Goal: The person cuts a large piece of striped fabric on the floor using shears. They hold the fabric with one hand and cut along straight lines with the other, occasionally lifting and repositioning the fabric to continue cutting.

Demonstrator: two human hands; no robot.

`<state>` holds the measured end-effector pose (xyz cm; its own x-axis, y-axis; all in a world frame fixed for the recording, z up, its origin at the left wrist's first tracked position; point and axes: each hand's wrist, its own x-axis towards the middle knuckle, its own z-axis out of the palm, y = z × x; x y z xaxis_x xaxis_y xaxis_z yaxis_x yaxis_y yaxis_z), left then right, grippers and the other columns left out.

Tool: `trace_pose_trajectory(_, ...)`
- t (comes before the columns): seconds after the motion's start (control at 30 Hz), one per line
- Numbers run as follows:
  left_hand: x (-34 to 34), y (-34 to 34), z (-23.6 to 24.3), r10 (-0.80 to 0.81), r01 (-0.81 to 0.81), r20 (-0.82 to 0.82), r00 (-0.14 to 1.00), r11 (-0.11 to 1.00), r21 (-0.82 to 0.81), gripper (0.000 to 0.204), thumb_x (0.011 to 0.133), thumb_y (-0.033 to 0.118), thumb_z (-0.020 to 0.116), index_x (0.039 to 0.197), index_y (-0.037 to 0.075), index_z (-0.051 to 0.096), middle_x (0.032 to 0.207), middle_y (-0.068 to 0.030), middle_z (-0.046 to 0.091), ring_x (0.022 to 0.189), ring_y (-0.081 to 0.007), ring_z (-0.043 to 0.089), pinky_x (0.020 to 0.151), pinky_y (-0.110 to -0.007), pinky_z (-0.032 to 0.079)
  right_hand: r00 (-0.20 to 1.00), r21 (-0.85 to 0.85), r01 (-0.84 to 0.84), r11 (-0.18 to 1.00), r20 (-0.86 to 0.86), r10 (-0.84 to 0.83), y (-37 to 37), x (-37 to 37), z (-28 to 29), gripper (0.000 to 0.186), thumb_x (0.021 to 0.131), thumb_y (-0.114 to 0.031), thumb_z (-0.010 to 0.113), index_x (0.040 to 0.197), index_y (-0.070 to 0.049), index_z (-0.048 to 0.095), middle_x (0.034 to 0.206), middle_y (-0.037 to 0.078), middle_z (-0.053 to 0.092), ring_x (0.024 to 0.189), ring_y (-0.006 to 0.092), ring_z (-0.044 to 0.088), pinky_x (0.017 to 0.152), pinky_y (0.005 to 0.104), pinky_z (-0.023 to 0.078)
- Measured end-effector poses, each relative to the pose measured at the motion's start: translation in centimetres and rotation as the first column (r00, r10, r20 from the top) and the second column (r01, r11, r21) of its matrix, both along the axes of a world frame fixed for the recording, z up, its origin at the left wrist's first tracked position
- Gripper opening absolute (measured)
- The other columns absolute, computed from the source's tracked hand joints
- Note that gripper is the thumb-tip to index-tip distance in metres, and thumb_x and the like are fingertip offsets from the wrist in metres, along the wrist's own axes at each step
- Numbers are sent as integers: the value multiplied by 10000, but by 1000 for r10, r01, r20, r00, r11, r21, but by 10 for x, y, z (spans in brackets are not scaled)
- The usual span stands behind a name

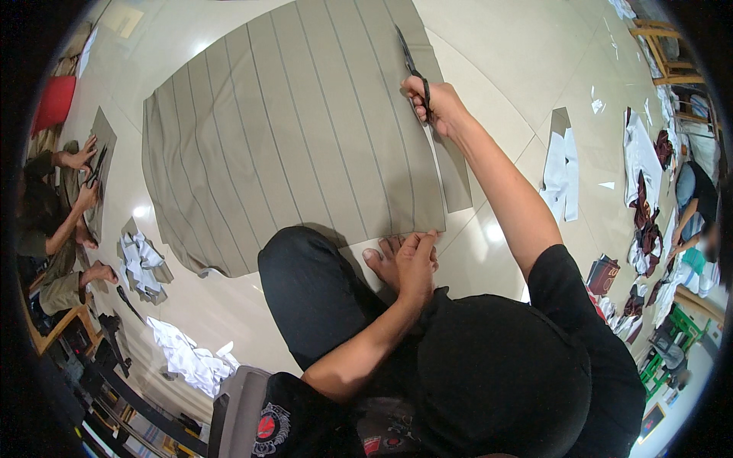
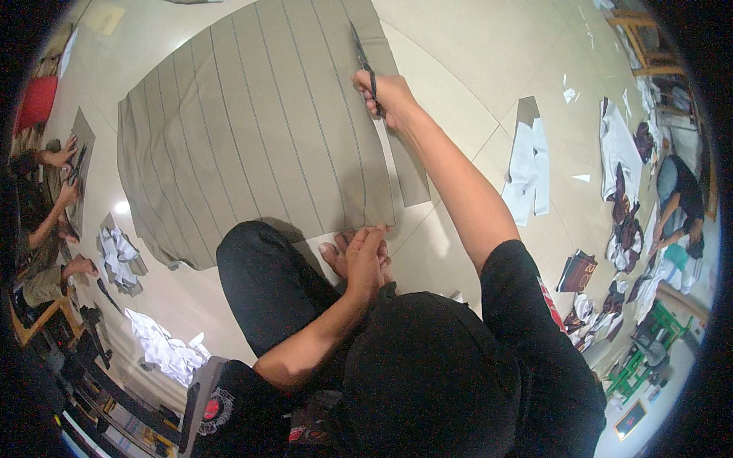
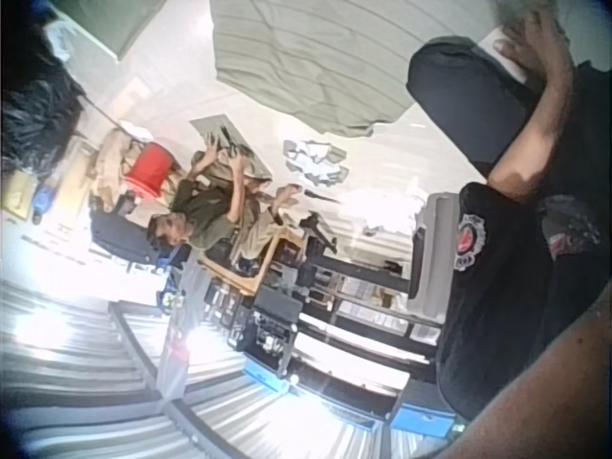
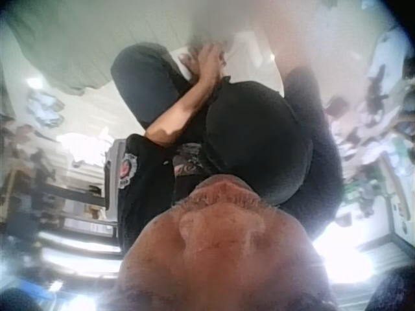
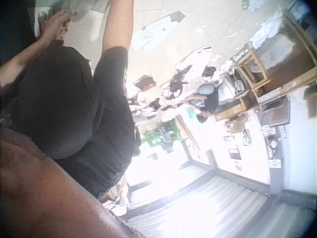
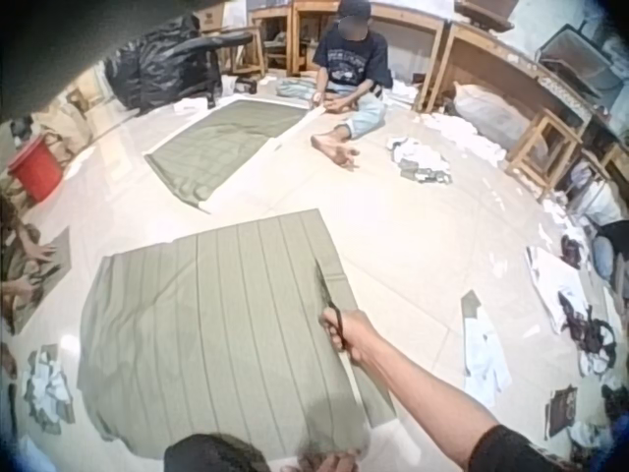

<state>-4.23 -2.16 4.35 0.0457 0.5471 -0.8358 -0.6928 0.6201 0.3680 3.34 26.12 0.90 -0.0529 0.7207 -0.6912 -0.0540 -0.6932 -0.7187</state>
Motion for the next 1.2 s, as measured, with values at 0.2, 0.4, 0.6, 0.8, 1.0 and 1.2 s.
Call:
trace_pose_trajectory(0.2, 1, 1, 3, 40, -40, 6, 999, 999, -4, 174, 968, 238, 687, 892, 84, 659, 625, 68, 470, 502, -30, 372, 465, -208, 275, 1000, -1, -2, 1000, 29, 2, 8, -2, 0, 255, 801, -246, 771, 713, -115, 570, 623, -48, 523, 471, 40, 458, 436, 207, 355)
trace_pose_trajectory(0.4, 1, 1, 2, 37, -37, 11, 999, 999, 0, 171, 969, 235, 683, 905, 78, 664, 623, 71, 466, 501, -27, 366, 465, -210, 280, 999, 5, -10, 1000, 40, 10, 11, -3, 4, 254, 799, -227, 768, 702, -121, 558, 613, -46, 531, 464, 37, 463, 427, 204, 365)
trace_pose_trajectory(0.6, 1, 2, 3, 35, -35, -2, 999, 999, -4, 162, 969, 227, 682, 902, 81, 660, 634, 67, 478, 513, -28, 380, 469, -206, 281, 999, 16, -13, 1000, 50, 12, 11, -2, 1, 229, 805, -174, 758, 707, -108, 563, 611, -44, 530, 464, 43, 461, 430, 211, 378)
trace_pose_trajectory(0.8, 1, 1, 0, 42, -42, 8, 999, 999, -2, 167, 967, 222, 685, 884, 81, 648, 640, 65, 486, 516, -29, 389, 469, -204, 284, 1000, 37, -8, 999, 28, 7, 11, -3, -3, 249, 748, -158, 761, 649, -100, 541, 614, -24, 507, 502, 60, 449, 439, 228, 353)
trace_pose_trajectory(1.0, 0, 3, 2, 23, -23, 4, 1000, 1000, -9, 174, 968, 224, 685, 874, 83, 645, 637, 64, 486, 510, -30, 385, 467, -204, 284, 998, 48, -53, 997, 42, 51, 13, 2, -8, 226, 809, -167, 764, 718, -88, 572, 616, -34, 532, 467, 51, 461, 432, 210, 379)
trace_pose_trajectory(1.2, 0, 2, 2, 21, -21, 3, 1000, 999, -30, 176, 969, 229, 683, 874, 84, 652, 626, 65, 478, 498, -32, 373, 463, -203, 282, 1000, 20, -10, 1000, 4, 10, 19, -2, 2, 247, 818, -234, 779, 738, -98, 589, 616, -45, 529, 463, 36, 462, 421, 190, 374)
